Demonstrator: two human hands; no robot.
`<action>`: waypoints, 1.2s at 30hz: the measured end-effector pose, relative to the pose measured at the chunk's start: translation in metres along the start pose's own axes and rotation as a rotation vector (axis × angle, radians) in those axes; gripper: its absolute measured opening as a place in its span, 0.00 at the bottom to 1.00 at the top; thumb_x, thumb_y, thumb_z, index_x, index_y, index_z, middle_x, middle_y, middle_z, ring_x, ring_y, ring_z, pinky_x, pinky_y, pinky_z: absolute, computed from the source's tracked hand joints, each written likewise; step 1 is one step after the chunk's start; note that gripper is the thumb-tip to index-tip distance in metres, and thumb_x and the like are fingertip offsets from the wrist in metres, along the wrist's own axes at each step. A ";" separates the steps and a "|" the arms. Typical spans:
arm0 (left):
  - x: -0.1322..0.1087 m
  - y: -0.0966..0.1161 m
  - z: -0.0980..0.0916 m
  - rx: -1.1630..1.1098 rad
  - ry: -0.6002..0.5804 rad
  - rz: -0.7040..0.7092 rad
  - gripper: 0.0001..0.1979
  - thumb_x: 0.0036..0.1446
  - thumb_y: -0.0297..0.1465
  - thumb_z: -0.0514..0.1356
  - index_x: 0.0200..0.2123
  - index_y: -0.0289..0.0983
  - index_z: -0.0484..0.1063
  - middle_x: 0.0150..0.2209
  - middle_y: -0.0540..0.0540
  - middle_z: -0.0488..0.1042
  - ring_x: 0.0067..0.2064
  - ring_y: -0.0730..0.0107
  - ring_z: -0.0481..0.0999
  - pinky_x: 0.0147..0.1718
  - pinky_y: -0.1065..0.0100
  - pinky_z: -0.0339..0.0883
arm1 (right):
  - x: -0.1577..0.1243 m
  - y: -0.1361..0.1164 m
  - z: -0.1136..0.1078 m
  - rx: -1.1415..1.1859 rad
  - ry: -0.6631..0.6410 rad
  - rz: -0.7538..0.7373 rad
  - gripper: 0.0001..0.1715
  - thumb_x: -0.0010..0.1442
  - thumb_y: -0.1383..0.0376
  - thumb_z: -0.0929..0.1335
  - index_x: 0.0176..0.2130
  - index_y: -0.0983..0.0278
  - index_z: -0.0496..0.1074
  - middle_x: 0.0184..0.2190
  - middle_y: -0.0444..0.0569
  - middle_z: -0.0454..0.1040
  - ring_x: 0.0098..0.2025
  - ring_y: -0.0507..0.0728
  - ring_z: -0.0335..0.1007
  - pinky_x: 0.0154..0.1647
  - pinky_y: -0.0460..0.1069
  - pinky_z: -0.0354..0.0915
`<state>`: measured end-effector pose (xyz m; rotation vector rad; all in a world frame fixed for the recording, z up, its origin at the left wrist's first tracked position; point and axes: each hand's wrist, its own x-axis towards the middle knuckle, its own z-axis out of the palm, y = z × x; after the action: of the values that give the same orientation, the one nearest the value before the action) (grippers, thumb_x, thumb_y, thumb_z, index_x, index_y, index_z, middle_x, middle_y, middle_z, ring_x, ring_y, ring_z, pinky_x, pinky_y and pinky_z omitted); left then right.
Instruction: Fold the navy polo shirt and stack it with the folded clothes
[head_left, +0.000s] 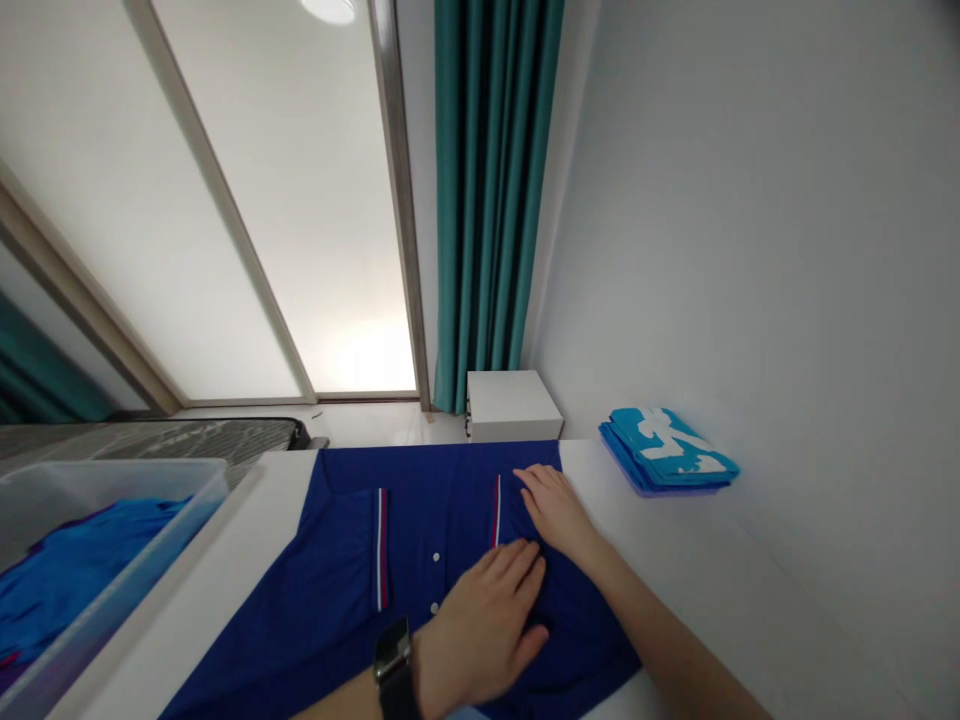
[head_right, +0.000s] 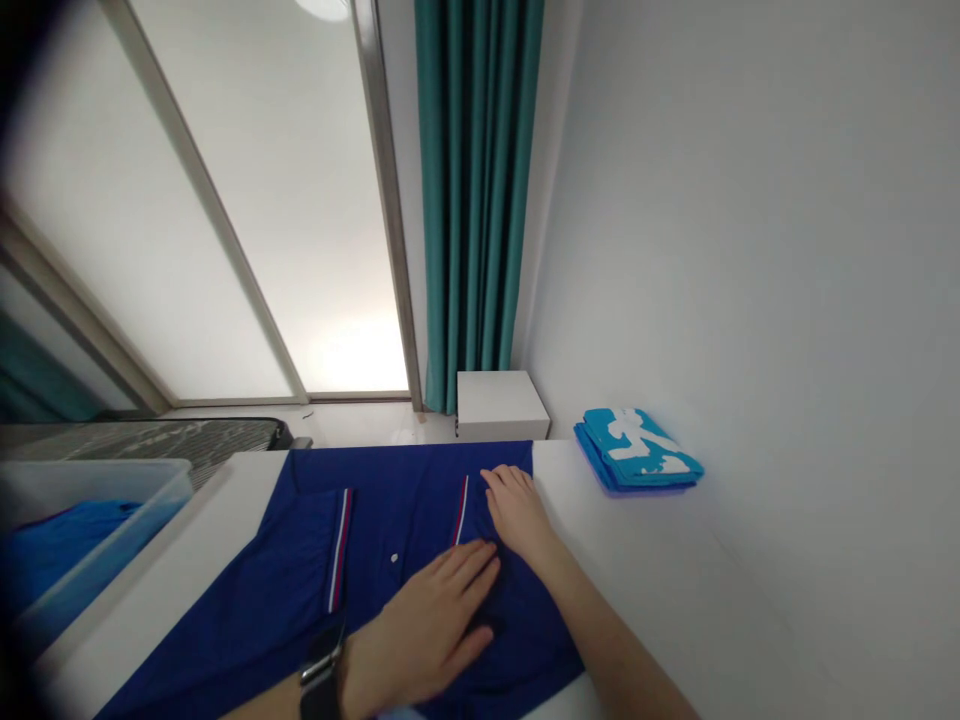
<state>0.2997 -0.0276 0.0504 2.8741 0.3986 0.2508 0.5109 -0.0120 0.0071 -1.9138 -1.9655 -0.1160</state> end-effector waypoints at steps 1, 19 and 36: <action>-0.010 0.005 0.004 -0.006 -0.031 0.022 0.30 0.66 0.43 0.50 0.66 0.34 0.54 0.67 0.39 0.55 0.67 0.57 0.55 0.63 0.60 0.50 | 0.007 -0.002 0.003 -0.032 -0.011 0.009 0.21 0.66 0.68 0.58 0.55 0.63 0.68 0.47 0.54 0.72 0.49 0.61 0.65 0.51 0.55 0.61; -0.055 -0.007 0.037 0.059 -0.045 0.017 0.32 0.67 0.44 0.49 0.66 0.29 0.52 0.68 0.35 0.52 0.67 0.55 0.53 0.65 0.58 0.48 | 0.030 0.010 0.042 -0.118 0.015 0.028 0.17 0.70 0.62 0.55 0.35 0.61 0.67 0.35 0.50 0.73 0.39 0.58 0.64 0.39 0.52 0.54; -0.053 0.001 0.022 0.028 -0.017 0.113 0.27 0.67 0.43 0.50 0.63 0.33 0.59 0.64 0.40 0.61 0.64 0.60 0.61 0.61 0.64 0.56 | 0.032 0.006 0.040 -0.183 -0.004 0.055 0.17 0.70 0.62 0.54 0.37 0.61 0.67 0.36 0.51 0.74 0.41 0.60 0.65 0.39 0.53 0.55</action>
<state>0.2539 -0.0486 0.0220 2.9283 0.2389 0.2418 0.5082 0.0315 -0.0204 -2.0814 -1.9628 -0.2865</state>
